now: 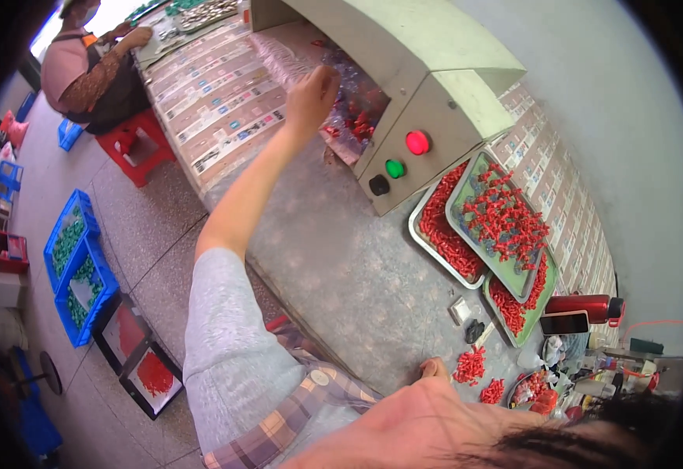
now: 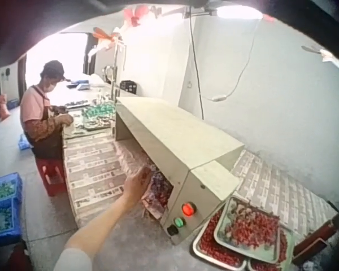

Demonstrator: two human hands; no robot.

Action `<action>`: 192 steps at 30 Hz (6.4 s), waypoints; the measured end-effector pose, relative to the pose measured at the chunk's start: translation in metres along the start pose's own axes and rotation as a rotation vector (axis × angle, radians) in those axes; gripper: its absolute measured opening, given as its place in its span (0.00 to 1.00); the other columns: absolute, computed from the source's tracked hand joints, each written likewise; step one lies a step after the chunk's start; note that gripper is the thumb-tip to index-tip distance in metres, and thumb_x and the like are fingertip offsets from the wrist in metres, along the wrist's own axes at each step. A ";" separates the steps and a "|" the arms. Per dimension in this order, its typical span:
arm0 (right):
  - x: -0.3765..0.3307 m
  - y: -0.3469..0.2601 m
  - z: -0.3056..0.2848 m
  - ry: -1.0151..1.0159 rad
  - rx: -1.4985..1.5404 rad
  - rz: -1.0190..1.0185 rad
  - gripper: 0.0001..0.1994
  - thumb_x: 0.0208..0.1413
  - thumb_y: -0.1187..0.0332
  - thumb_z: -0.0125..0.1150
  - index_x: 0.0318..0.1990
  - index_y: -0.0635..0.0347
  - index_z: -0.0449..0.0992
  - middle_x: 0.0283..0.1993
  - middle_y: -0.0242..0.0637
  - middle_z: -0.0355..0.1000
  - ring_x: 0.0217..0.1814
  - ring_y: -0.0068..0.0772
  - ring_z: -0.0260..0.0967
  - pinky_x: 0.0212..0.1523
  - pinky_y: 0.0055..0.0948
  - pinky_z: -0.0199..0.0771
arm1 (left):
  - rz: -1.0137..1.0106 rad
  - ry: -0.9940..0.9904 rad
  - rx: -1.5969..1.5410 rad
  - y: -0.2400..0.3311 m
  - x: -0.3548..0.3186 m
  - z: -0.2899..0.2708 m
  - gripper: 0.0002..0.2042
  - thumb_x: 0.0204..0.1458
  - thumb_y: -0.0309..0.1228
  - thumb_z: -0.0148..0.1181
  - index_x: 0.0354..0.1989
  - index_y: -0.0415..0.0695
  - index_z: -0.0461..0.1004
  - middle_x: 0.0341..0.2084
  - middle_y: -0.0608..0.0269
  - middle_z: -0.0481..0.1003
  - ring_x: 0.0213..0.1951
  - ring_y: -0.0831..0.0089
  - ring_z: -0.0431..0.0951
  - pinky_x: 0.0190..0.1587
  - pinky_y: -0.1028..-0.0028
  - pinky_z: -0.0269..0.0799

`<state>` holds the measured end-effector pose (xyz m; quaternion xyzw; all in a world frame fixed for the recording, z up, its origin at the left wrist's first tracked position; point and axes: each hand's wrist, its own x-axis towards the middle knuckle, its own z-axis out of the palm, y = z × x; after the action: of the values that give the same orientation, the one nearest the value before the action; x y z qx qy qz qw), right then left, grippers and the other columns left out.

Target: The person assembles plastic toy figurines by hand, taking small components from trays and piles and attaching them to figurine bodies.

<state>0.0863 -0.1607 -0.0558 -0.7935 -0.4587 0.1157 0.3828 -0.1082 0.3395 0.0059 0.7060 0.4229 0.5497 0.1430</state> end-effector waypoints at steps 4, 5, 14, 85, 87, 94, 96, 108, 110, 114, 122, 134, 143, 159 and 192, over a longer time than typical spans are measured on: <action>-0.003 0.007 0.003 -0.032 -0.124 -0.033 0.13 0.52 0.69 0.49 0.17 0.64 0.67 0.17 0.44 0.62 0.19 0.48 0.60 0.22 0.39 0.56 | 0.246 -0.545 0.521 -0.047 0.043 0.082 0.19 0.49 0.45 0.51 0.49 0.53 0.70 0.49 0.53 0.67 0.52 0.56 0.65 0.50 0.59 0.66; -0.005 0.002 0.004 -0.016 -0.117 -0.013 0.13 0.52 0.69 0.49 0.17 0.64 0.67 0.17 0.44 0.62 0.19 0.48 0.60 0.22 0.39 0.56 | 0.340 -0.539 0.476 -0.081 0.046 0.102 0.19 0.52 0.42 0.48 0.50 0.49 0.68 0.47 0.54 0.69 0.50 0.59 0.68 0.50 0.60 0.66; 0.007 -0.012 0.000 -0.034 -0.138 0.035 0.10 0.49 0.66 0.55 0.21 0.60 0.69 0.21 0.43 0.65 0.23 0.48 0.63 0.24 0.41 0.59 | 0.517 -0.703 -0.026 -0.065 0.038 0.116 0.18 0.53 0.41 0.48 0.50 0.49 0.68 0.46 0.55 0.70 0.50 0.60 0.68 0.49 0.61 0.67; 0.010 -0.014 -0.005 0.151 0.125 -0.067 0.11 0.50 0.68 0.58 0.21 0.62 0.68 0.19 0.41 0.63 0.21 0.45 0.61 0.22 0.36 0.60 | -0.898 -0.752 -0.968 0.030 -0.087 -0.042 0.13 0.56 0.35 0.50 0.44 0.40 0.68 0.22 0.68 0.69 0.22 0.84 0.67 0.14 0.86 0.56; 0.006 -0.012 -0.014 0.183 0.097 -0.030 0.11 0.50 0.68 0.58 0.21 0.62 0.67 0.19 0.41 0.64 0.22 0.45 0.62 0.23 0.36 0.61 | -0.816 -1.130 -0.903 0.107 -0.138 -0.034 0.11 0.56 0.36 0.51 0.40 0.41 0.69 0.19 0.69 0.66 0.18 0.84 0.64 0.13 0.85 0.54; 0.040 0.018 -0.070 0.440 -0.131 0.112 0.04 0.48 0.71 0.59 0.27 0.61 0.74 0.26 0.37 0.66 0.29 0.37 0.64 0.28 0.30 0.62 | -0.731 -1.646 -0.708 0.231 -0.251 0.019 0.12 0.57 0.34 0.48 0.44 0.41 0.70 0.29 0.70 0.70 0.24 0.85 0.67 0.26 0.83 0.64; 0.053 0.032 -0.079 0.374 -0.295 0.022 0.04 0.46 0.70 0.61 0.28 0.59 0.75 0.28 0.35 0.66 0.32 0.37 0.64 0.31 0.31 0.63 | -0.786 -1.650 -0.733 0.246 -0.265 0.027 0.14 0.58 0.36 0.47 0.48 0.41 0.68 0.33 0.68 0.71 0.28 0.85 0.68 0.31 0.83 0.65; 0.059 0.004 -0.091 0.107 -0.133 0.250 0.05 0.49 0.76 0.57 0.35 0.62 0.74 0.32 0.33 0.71 0.33 0.27 0.70 0.34 0.22 0.68 | -0.556 -1.717 -0.845 0.214 -0.255 0.028 0.20 0.54 0.28 0.48 0.57 0.40 0.60 0.53 0.57 0.64 0.54 0.68 0.64 0.55 0.70 0.60; 0.047 -0.008 -0.081 0.127 0.088 0.271 0.07 0.49 0.75 0.57 0.37 0.62 0.74 0.31 0.33 0.71 0.33 0.26 0.70 0.34 0.22 0.68 | -0.363 -1.728 -0.744 0.214 -0.252 0.027 0.20 0.51 0.23 0.50 0.55 0.40 0.62 0.51 0.57 0.65 0.53 0.67 0.66 0.55 0.70 0.61; 0.028 -0.002 -0.061 0.086 0.396 0.225 0.12 0.49 0.77 0.57 0.43 0.62 0.74 0.31 0.33 0.71 0.34 0.22 0.68 0.37 0.20 0.68 | 0.265 -1.530 -0.510 0.215 -0.244 0.025 0.17 0.44 0.20 0.55 0.46 0.41 0.69 0.45 0.56 0.69 0.47 0.61 0.69 0.49 0.69 0.65; 0.030 -0.019 -0.050 0.025 0.874 0.411 0.07 0.48 0.79 0.59 0.37 0.66 0.73 0.38 0.35 0.73 0.41 0.22 0.69 0.43 0.21 0.68 | 0.421 -1.435 -0.332 0.211 -0.242 0.028 0.13 0.45 0.27 0.60 0.41 0.41 0.72 0.38 0.61 0.72 0.42 0.65 0.71 0.42 0.70 0.67; 0.046 -0.033 -0.033 0.005 0.753 0.076 0.07 0.40 0.76 0.67 0.28 0.62 0.74 0.28 0.30 0.68 0.30 0.20 0.64 0.32 0.20 0.63 | -0.915 -1.764 -1.096 0.222 -0.234 0.024 0.08 0.52 0.29 0.55 0.40 0.40 0.70 0.32 0.69 0.73 0.37 0.81 0.71 0.42 0.78 0.66; 0.053 -0.036 -0.047 -0.183 0.605 0.036 0.06 0.41 0.74 0.66 0.28 0.62 0.75 0.29 0.33 0.72 0.33 0.27 0.69 0.34 0.24 0.66 | -0.816 -1.778 -1.047 0.221 -0.233 0.022 0.04 0.52 0.27 0.56 0.33 0.40 0.72 0.30 0.70 0.73 0.36 0.83 0.70 0.42 0.78 0.65; 0.141 -0.022 -0.084 -0.150 -0.377 -0.246 0.05 0.48 0.72 0.57 0.32 0.62 0.70 0.30 0.38 0.68 0.34 0.41 0.67 0.34 0.33 0.66 | -0.855 -1.613 -0.910 0.209 -0.241 0.032 0.14 0.58 0.40 0.46 0.43 0.42 0.69 0.26 0.69 0.72 0.26 0.85 0.69 0.24 0.85 0.63; 0.152 -0.005 -0.079 -0.319 -0.116 0.123 0.04 0.52 0.72 0.56 0.33 0.63 0.71 0.23 0.30 0.66 0.23 0.15 0.58 0.25 0.20 0.59 | -1.012 -1.450 -1.117 0.199 -0.237 0.034 0.12 0.56 0.39 0.51 0.41 0.45 0.63 0.30 0.61 0.73 0.28 0.78 0.72 0.28 0.81 0.69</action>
<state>0.2093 -0.0750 0.0273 -0.8123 -0.4703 0.2365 0.2513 0.0010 0.0503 -0.0284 0.4407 0.1677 -0.0126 0.8818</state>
